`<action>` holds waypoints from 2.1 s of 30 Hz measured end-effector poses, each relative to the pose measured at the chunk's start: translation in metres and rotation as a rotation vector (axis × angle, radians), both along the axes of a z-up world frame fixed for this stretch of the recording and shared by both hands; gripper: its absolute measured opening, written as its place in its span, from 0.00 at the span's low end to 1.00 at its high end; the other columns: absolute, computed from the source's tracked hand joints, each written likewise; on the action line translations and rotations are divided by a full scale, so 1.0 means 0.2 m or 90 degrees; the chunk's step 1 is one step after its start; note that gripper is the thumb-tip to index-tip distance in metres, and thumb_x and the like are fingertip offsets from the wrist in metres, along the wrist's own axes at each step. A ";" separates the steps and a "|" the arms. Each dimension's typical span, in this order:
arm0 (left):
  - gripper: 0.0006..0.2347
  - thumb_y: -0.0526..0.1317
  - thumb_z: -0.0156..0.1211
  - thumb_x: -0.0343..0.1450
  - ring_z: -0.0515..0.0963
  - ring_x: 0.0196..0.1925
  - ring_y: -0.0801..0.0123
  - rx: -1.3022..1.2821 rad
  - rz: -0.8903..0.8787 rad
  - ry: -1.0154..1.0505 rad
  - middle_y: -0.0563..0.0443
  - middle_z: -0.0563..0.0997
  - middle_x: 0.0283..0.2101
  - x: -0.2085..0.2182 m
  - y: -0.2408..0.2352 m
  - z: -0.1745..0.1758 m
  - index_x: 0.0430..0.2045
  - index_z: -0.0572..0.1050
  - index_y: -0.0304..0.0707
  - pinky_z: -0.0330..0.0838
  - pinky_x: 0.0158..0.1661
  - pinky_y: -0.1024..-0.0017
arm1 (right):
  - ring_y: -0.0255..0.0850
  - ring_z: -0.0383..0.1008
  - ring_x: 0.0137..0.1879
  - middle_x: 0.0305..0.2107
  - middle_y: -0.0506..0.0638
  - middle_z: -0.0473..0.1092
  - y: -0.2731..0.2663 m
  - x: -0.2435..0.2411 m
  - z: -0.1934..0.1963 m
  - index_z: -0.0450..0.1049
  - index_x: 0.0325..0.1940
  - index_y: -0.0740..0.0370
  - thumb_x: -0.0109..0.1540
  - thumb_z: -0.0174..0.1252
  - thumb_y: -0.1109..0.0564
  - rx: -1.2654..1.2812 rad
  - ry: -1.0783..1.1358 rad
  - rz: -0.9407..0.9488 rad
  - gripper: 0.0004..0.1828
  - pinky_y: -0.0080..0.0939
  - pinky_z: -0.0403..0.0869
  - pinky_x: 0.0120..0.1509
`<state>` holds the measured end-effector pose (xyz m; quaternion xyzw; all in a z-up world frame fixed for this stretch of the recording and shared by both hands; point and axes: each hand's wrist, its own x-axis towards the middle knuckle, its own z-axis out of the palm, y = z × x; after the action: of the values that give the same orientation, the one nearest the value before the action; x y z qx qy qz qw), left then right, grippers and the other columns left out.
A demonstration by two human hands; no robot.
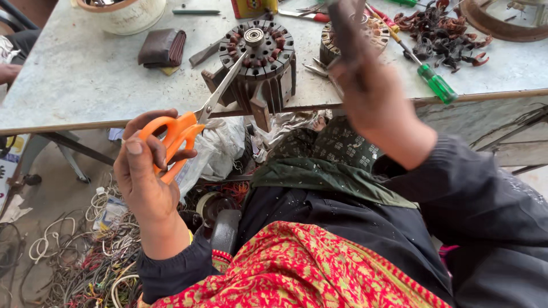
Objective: The person uses orange-handled scissors and a hammer to remove copper windings from a motor stator. They then use a screwdriver to pry out remaining copper pieces from the stator slots.
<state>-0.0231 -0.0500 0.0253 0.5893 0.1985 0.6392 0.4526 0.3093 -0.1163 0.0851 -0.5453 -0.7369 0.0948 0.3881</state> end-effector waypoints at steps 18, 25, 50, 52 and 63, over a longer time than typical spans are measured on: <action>0.20 0.51 0.51 0.83 0.79 0.52 0.62 0.081 0.040 0.049 0.33 0.75 0.57 0.01 -0.01 0.01 0.39 0.70 0.26 0.82 0.46 0.65 | 0.53 0.75 0.39 0.38 0.68 0.76 0.08 0.00 -0.01 0.53 0.84 0.35 0.71 0.54 0.53 -0.386 -0.108 -0.194 0.37 0.46 0.75 0.52; 0.21 0.53 0.56 0.82 0.77 0.36 0.74 0.076 0.127 0.090 0.43 0.75 0.56 -0.04 0.04 -0.06 0.47 0.77 0.26 0.71 0.35 0.78 | 0.41 0.74 0.55 0.64 0.58 0.71 0.03 0.02 -0.11 0.55 0.81 0.55 0.74 0.51 0.61 0.096 0.106 0.044 0.30 0.38 0.73 0.60; 0.17 0.50 0.64 0.78 0.77 0.36 0.73 0.226 0.191 -0.049 0.44 0.79 0.46 -0.12 -0.05 0.02 0.39 0.79 0.29 0.71 0.36 0.76 | 0.29 0.56 0.19 0.19 0.45 0.61 -0.23 0.20 -0.59 0.54 0.82 0.51 0.69 0.51 0.61 -0.155 0.414 -0.116 0.37 0.32 0.57 0.20; 0.15 0.47 0.62 0.80 0.78 0.41 0.71 0.157 0.167 -0.047 0.44 0.78 0.47 -0.10 -0.07 0.01 0.42 0.77 0.29 0.70 0.35 0.75 | 0.31 0.56 0.20 0.24 0.48 0.64 -0.24 0.21 -0.58 0.54 0.84 0.51 0.68 0.50 0.63 -0.162 0.430 -0.160 0.38 0.34 0.57 0.20; 0.14 0.44 0.50 0.81 0.79 0.49 0.77 0.079 0.081 0.080 0.47 0.74 0.58 0.01 -0.16 0.11 0.51 0.75 0.31 0.74 0.34 0.79 | 0.32 0.59 0.22 0.35 0.54 0.68 -0.42 0.39 -0.48 0.51 0.89 0.55 0.71 0.49 0.62 -0.109 0.493 -0.064 0.40 0.32 0.60 0.22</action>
<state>-0.0210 -0.0819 0.0479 0.6413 0.2238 0.6393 0.3604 0.3869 -0.2007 -0.0099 -0.5351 -0.4977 0.3352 0.5946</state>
